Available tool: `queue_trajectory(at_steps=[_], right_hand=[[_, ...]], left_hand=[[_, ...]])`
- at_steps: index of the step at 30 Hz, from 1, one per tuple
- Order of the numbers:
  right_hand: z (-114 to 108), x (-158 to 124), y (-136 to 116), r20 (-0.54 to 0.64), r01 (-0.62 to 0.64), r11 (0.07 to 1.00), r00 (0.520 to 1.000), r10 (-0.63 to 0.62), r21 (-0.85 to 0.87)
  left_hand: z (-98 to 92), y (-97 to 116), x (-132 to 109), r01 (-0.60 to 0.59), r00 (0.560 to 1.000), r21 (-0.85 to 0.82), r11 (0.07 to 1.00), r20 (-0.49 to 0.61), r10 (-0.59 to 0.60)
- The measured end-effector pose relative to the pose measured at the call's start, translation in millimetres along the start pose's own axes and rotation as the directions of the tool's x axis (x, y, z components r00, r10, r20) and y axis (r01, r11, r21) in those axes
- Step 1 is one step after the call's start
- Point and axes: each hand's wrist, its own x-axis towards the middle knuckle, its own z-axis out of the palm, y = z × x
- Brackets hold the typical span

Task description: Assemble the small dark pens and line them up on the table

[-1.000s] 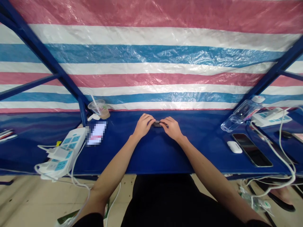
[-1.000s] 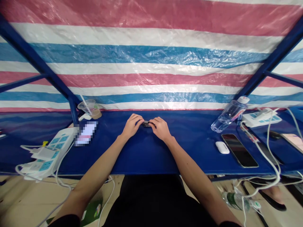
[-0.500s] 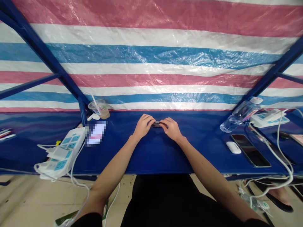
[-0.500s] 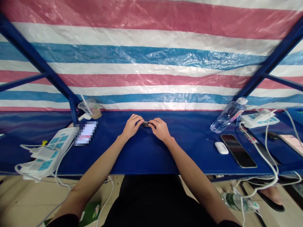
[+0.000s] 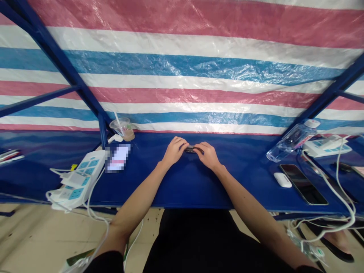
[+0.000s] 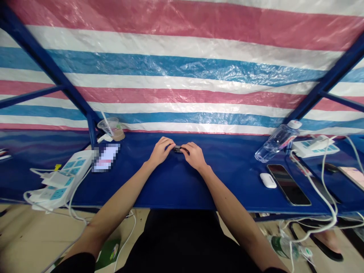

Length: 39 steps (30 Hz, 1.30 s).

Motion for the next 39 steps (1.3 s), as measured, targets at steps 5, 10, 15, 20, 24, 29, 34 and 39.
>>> queue_trajectory(at_steps=[5, 10, 15, 20, 24, 29, 34, 39], right_hand=[[1.1, -0.2, 0.4, 0.005, -0.003, 1.0, 1.0, 0.003, -0.006], [1.5, -0.4, 0.4, 0.003, -0.018, 1.0, 1.0, 0.018, 0.003], [0.7, 0.5, -0.5, -0.005, -0.001, 1.0, 1.0, 0.001, 0.012], [0.9, 0.7, -0.8, -0.015, 0.01, 1.0, 1.0, -0.01, 0.008], [0.1, 0.9, 1.9, -0.04, 0.012, 0.998, 0.999, -0.015, -0.059], [-3.1, 2.5, 4.0, -0.022, 0.018, 0.991, 1.0, -0.022, -0.13], [-4.9, 4.0, -0.2, -0.004, 0.054, 0.987, 0.998, -0.055, -0.151], [-4.8, 4.4, -4.3, 0.009, 0.06, 0.99, 0.998, -0.059, -0.131]], left_hand=[[0.3, 0.4, 0.4, 0.011, 1.0, -0.001, 1.0, -0.002, -0.011], [1.7, 0.6, 1.0, 0.011, 1.0, -0.002, 1.0, -0.014, -0.011], [3.1, -0.4, 0.6, 0.016, 1.0, -0.004, 1.0, -0.019, -0.016], [2.8, 1.3, 1.6, 0.025, 1.0, -0.001, 1.0, -0.001, -0.025], [1.6, 4.2, 1.1, 0.018, 1.0, -0.007, 1.0, 0.013, -0.018], [2.2, 7.6, -1.4, -0.015, 0.999, -0.045, 0.999, 0.035, 0.016], [1.1, 10.1, -1.2, -0.022, 0.999, -0.01, 1.0, 0.043, 0.022], [-1.9, 8.2, -2.2, -0.02, 0.998, -0.014, 1.0, 0.056, 0.021]])
